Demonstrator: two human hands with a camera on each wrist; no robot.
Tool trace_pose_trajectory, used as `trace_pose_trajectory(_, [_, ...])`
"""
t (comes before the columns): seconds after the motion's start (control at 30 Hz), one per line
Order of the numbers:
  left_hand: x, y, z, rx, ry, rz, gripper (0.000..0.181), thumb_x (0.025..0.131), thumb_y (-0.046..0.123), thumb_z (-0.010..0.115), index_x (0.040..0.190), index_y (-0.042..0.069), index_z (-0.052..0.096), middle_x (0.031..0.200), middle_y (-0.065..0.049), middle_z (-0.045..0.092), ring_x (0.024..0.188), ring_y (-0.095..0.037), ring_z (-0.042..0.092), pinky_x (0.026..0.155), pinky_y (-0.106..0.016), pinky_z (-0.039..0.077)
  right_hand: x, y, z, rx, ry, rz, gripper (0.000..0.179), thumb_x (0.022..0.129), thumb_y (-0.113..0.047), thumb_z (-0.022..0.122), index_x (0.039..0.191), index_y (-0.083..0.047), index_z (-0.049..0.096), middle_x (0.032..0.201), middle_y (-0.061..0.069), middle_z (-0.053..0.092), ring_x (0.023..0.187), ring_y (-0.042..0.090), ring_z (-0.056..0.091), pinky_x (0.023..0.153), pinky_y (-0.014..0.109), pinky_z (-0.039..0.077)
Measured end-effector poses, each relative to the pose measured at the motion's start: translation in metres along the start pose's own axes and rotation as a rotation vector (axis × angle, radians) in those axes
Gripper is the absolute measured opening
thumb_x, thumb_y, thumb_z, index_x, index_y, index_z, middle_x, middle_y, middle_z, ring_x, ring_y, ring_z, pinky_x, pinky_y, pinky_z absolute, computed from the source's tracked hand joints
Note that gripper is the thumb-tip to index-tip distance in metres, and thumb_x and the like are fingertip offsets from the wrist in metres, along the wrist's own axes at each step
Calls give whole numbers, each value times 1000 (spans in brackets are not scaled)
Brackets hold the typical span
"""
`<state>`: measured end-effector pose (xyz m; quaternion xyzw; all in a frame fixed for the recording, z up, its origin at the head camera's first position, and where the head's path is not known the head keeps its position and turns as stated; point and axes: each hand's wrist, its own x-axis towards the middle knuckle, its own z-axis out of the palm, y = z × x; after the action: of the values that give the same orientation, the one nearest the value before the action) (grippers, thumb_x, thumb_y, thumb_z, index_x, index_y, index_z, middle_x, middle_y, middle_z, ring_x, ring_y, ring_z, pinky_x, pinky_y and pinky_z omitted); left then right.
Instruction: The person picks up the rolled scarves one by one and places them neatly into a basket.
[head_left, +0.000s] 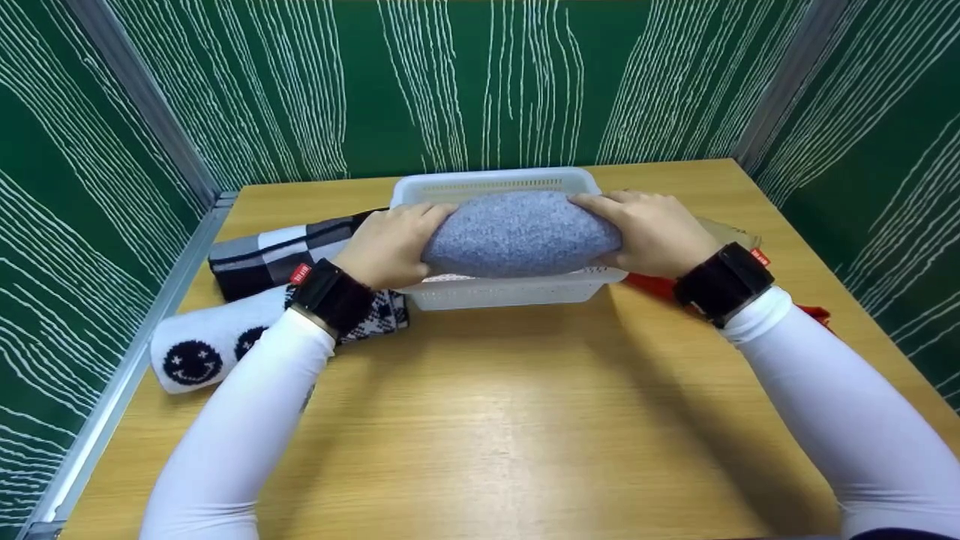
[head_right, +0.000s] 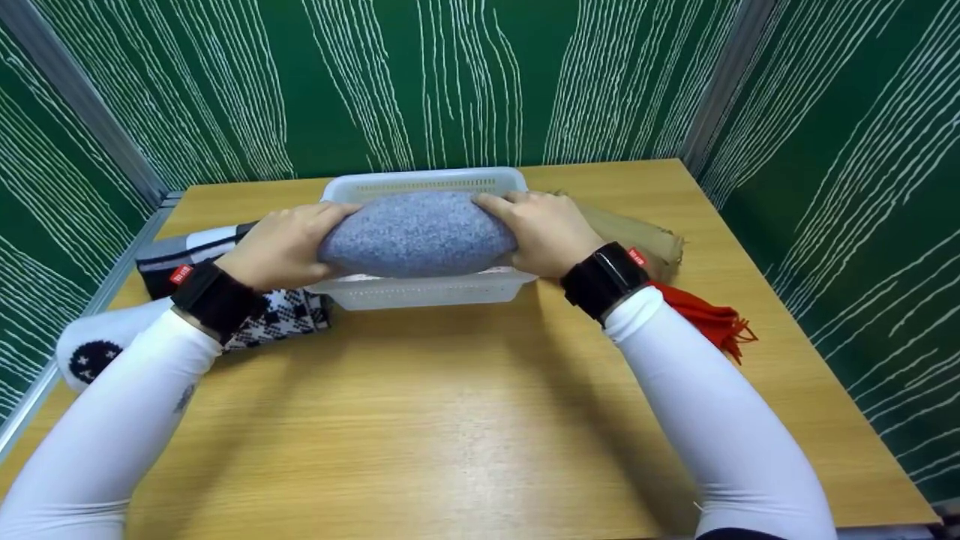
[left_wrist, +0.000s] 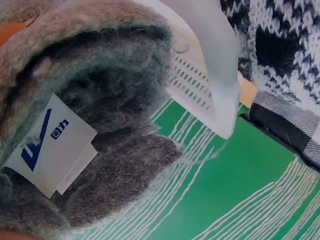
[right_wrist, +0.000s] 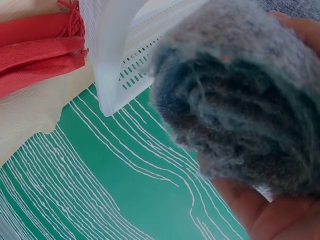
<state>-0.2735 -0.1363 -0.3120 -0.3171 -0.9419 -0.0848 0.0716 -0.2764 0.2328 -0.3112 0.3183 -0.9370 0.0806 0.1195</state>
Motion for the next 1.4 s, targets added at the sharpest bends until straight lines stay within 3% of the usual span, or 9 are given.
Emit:
trace_pose_trajectory(0.87, [9, -12, 8, -3, -27, -16, 83, 82, 16, 88, 158, 15, 53, 154, -13, 64, 136, -37, 66, 111, -61, 55, 10, 11, 17, 31, -9, -12, 88, 79, -27, 98, 155, -11, 57, 139, 30, 69, 120, 53, 70, 103, 70, 57])
trace_pose_trajectory(1.4, [14, -20, 19, -71, -60, -26, 89, 85, 26, 90, 162, 20, 48, 154, -10, 64, 135, -36, 67, 117, -56, 52, 14, 20, 29, 100, -74, 23, 87, 82, -23, 95, 158, -13, 53, 139, 32, 67, 123, 54, 68, 106, 72, 54])
